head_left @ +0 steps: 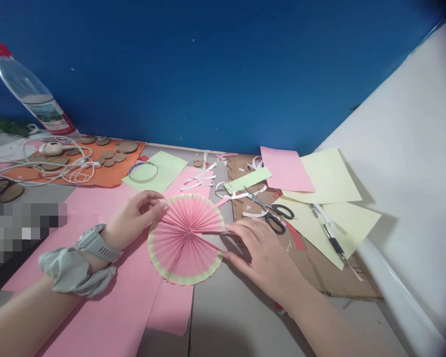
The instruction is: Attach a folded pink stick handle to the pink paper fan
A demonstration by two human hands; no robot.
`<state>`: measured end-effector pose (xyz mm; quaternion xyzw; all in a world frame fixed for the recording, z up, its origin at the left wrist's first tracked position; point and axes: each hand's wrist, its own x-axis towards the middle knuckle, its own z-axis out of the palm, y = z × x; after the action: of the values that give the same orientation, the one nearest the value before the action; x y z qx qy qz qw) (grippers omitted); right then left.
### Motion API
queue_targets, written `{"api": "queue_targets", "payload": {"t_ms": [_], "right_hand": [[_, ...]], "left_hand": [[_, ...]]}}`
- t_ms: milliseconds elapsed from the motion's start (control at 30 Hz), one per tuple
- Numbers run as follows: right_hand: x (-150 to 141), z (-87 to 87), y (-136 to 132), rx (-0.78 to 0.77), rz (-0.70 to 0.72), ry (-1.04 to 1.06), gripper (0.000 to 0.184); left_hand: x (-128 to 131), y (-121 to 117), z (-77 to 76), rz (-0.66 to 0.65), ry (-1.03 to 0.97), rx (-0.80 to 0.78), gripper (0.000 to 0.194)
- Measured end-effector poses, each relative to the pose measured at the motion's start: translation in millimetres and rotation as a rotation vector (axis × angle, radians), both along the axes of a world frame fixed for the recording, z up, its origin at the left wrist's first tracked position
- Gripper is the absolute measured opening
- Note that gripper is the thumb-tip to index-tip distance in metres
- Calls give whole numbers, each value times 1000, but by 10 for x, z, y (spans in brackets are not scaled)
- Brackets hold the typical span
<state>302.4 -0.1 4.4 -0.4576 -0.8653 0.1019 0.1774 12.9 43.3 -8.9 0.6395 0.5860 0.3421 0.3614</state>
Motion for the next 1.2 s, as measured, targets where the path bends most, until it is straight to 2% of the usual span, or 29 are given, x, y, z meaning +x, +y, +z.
{"api": "queue_targets", "payload": {"t_ms": [100, 267, 467, 600, 867, 1133, 1200], "right_hand": [[-1, 18, 0, -20, -3, 9, 37], [26, 41, 5, -6, -77, 21, 10], [129, 94, 63, -77, -24, -71, 11], [183, 118, 84, -100, -28, -107, 2], [132, 98, 37, -133, -35, -145, 24], [107, 119, 16, -113, 0, -128, 39], [113, 102, 22, -103, 13, -109, 36]], "left_hand": [[15, 10, -35, 43, 49, 49, 38], [-5, 11, -67, 153, 146, 141, 35], [-33, 20, -56, 154, 59, 113, 31], [-47, 26, -78, 138, 43, 105, 28], [-7, 13, -36, 137, 21, 82, 28], [-13, 11, -44, 129, 43, 67, 25], [-30, 22, -49, 127, 68, 81, 24]]}}
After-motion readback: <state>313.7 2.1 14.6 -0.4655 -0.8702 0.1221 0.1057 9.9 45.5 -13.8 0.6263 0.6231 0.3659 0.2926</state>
